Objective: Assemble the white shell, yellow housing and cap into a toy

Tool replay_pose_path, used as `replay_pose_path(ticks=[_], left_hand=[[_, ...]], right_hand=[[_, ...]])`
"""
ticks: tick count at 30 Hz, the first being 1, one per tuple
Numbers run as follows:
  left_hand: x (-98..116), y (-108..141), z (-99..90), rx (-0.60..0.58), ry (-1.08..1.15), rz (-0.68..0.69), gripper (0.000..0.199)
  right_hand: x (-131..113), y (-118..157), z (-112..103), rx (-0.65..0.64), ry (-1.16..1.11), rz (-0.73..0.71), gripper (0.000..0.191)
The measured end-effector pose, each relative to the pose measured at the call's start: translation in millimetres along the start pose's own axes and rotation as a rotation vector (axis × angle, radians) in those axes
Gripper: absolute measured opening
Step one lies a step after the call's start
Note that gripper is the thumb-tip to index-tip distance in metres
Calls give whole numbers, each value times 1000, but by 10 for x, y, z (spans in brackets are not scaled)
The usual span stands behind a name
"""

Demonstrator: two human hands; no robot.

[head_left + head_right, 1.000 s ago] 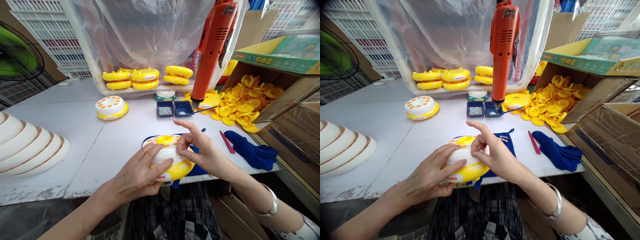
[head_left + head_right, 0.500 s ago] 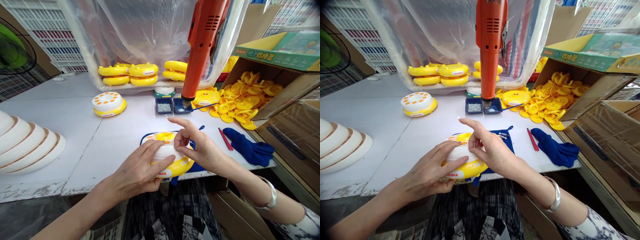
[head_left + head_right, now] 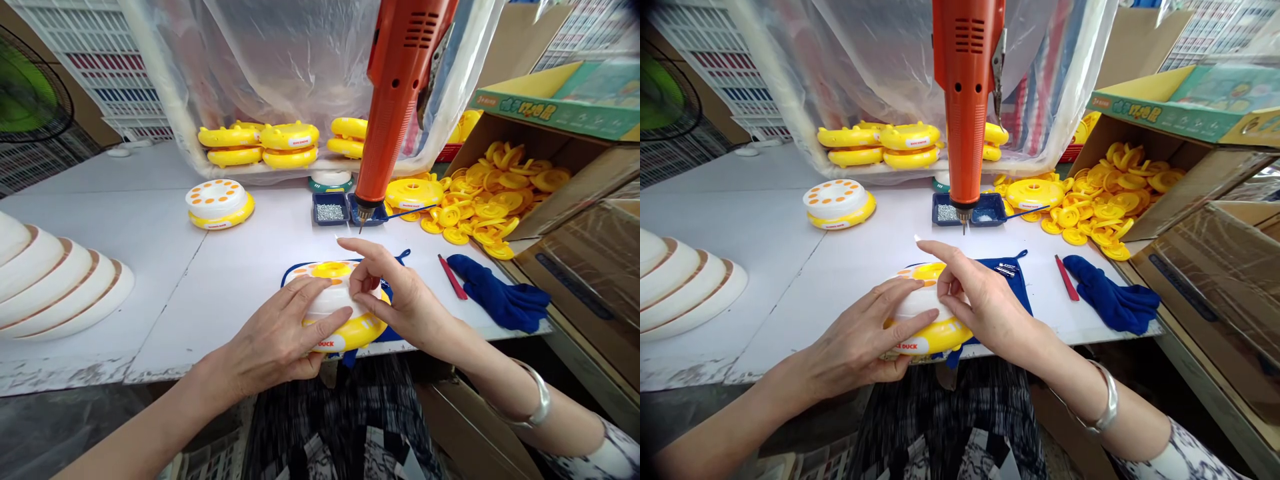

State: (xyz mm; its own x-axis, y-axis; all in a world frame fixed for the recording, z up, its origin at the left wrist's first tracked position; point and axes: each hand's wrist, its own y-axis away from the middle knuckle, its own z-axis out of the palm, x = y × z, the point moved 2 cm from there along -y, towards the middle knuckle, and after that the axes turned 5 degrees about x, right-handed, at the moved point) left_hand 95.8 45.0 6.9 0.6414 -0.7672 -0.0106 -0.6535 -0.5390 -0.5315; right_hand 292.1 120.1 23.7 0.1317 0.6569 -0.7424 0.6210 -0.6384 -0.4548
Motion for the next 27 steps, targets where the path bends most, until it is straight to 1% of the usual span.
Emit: replay_pose_path(ticks=[6,10,13,15,17,19,21,23,25,27], left_hand=[[7,14,18,-4,-4,-5,60],[36,8,9,2,-8,-2,60],[55,-2,-4,14,-13,11,57],[56,-3,-7,20,-17,14,56],[49,5,-3,30,-22,6,56],[37,21,7,36,-24,-3,57],[26,36,18,32,-24,-11,58],[20,46,24,25,-21,-9,60],[14,47,23,23,-16,-8,62],[8,45,16,25,-7,-17,63]], right_hand=[[-75,30,5,-8,180,-93,60],[-101,55,15,-36,254,-115,56],[-65,65,11,-49,178,-82,63],[-18,67,-6,-56,42,-16,68],[32,68,-39,2,-119,45,68],[75,71,-70,113,-204,64,66],[100,74,-63,184,-212,47,65],[118,69,-6,177,-207,35,67],[143,51,77,157,-202,55,69],[177,21,148,163,-211,81,68]])
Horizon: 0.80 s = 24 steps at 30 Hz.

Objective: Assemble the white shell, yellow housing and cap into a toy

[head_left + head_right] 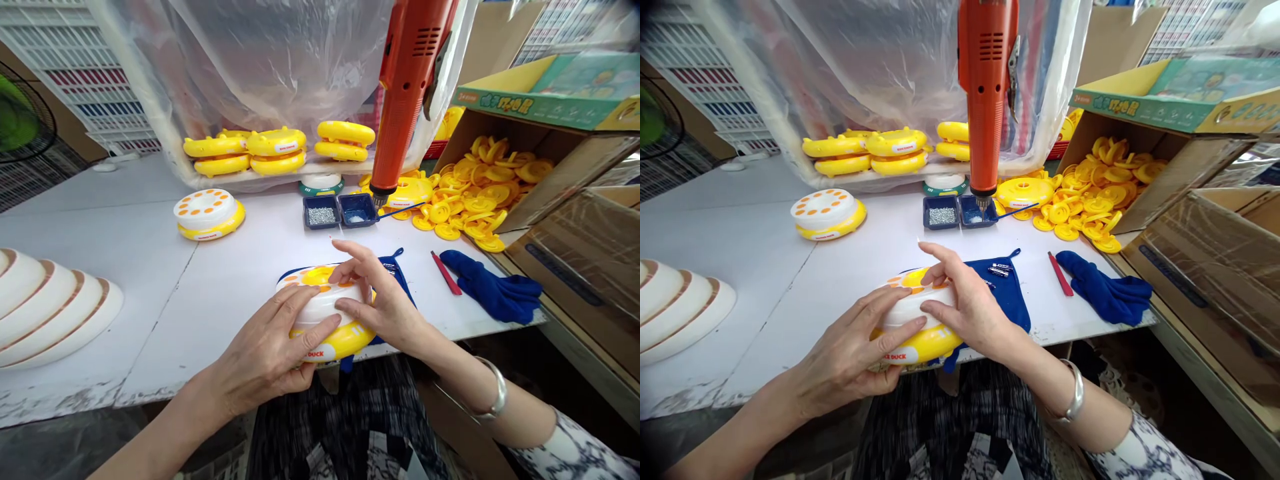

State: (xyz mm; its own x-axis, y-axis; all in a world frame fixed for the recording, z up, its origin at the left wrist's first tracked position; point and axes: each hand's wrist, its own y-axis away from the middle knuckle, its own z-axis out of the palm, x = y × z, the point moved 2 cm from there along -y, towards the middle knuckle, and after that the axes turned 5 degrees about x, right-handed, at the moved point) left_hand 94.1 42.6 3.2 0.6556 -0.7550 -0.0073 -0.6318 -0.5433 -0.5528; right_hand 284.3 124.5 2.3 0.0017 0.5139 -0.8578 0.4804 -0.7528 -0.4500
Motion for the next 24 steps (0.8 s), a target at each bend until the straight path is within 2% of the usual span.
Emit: replay_pose_path(ticks=[5,7,10,12,15,17,19,22,24], left_hand=[[5,-11,-14,6,13,-16,60],[13,-18,-18,12,14,-20,59],[16,-31,-23,9,14,-19,59],[8,-39,-27,7,9,-21,59],[-13,-39,-31,19,-4,-52,60],[-25,-33,-33,40,-19,-71,62],[-32,-28,-30,50,-34,-76,65],[-38,-34,-15,44,-52,-70,65],[-40,-45,-6,47,-58,-62,64]], right_hand=[[82,-58,45,13,-141,65,56],[88,-62,48,-5,-149,58,62],[92,-76,70,-14,-44,12,70],[100,-102,63,28,-8,20,61],[61,-113,-44,157,-38,30,47],[-16,-74,-159,192,-81,39,28],[-114,-5,-251,113,-136,102,6],[-235,104,-287,-101,-159,250,12],[-272,150,-261,-171,-126,302,12]])
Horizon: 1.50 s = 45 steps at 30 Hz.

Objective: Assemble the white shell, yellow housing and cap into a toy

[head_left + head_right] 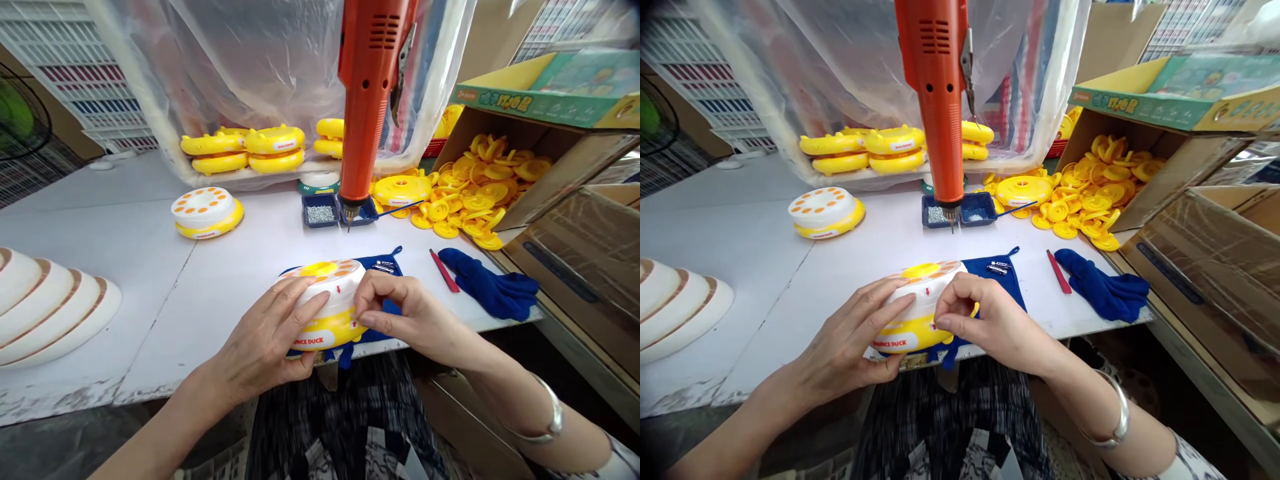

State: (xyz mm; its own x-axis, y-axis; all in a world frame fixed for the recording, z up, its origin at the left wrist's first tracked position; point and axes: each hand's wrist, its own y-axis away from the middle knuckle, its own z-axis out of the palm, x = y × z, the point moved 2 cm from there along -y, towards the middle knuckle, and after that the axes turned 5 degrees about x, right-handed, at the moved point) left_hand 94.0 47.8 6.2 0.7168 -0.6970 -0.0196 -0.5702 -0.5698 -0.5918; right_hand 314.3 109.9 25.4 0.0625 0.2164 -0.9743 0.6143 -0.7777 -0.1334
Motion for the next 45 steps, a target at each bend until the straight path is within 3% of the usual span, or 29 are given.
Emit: replay_pose_path(ticks=[8,14,24,45], left_hand=[[38,-48,-12,-10,-19,21,61],[79,-61,-17,-10,-44,14,59],[92,-63,12,-18,-52,26,60],[126,-46,28,-18,-47,25,57]], right_hand=[[3,-3,31,31,174,23,8],[39,29,-16,71,114,-14,6],[121,106,126,188,174,-58,11],[145,134,179,243,263,-77,12]])
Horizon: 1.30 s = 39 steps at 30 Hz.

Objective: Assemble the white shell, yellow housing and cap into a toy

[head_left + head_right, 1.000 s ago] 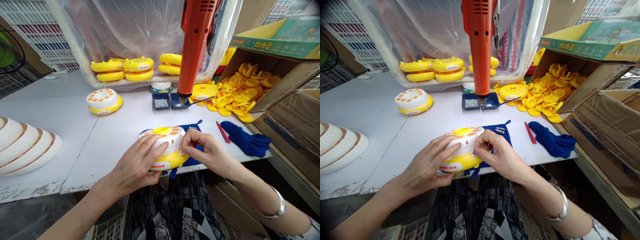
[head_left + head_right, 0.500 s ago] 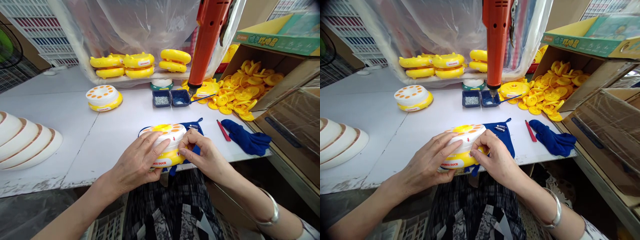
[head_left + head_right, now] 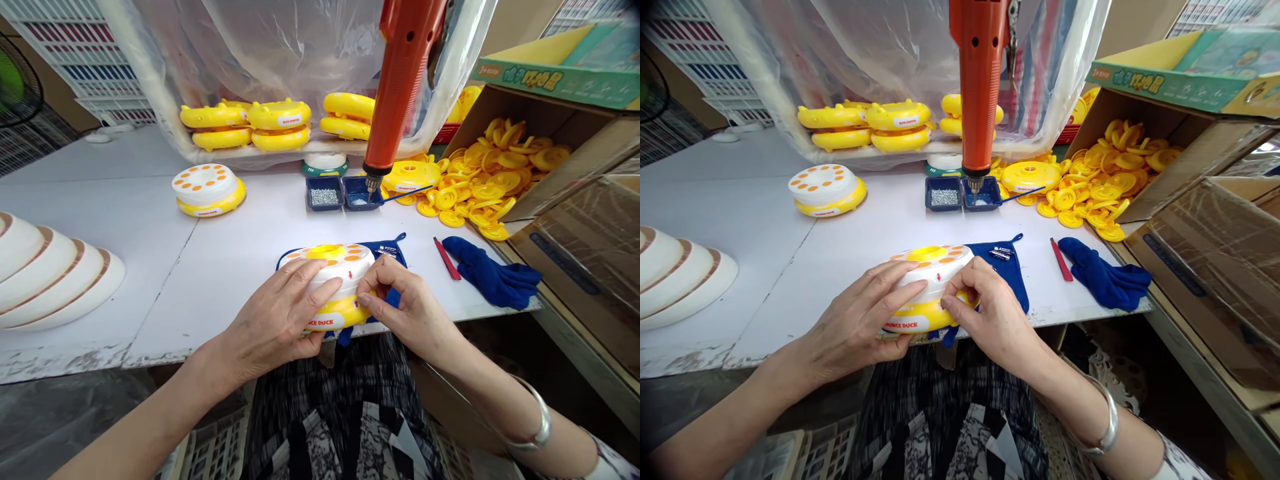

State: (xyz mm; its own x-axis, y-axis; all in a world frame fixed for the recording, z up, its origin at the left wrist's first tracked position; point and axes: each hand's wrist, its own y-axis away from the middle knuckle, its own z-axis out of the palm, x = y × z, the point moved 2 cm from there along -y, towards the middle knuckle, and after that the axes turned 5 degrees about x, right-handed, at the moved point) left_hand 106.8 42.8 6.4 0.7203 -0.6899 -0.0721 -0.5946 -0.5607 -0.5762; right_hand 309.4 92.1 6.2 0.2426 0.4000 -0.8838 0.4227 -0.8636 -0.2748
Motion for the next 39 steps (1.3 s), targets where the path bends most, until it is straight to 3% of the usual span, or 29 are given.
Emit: replay_pose_path(ticks=[20,27,32,35,39], left_hand=[[20,-19,-22,7,7,29,58],[10,-16,8,-10,-6,22,57],[-1,5,2,-8,-11,15,58],[-19,17,-20,-2,3,-3,57],[-34,16,-22,4,12,-4,56]], right_hand=[[24,89,53,60,27,-14,12],[40,136,98,117,152,-36,8],[108,176,97,179,-1,-49,15],[129,237,64,242,-92,-138,13],[111,330,77,216,112,-332,26]])
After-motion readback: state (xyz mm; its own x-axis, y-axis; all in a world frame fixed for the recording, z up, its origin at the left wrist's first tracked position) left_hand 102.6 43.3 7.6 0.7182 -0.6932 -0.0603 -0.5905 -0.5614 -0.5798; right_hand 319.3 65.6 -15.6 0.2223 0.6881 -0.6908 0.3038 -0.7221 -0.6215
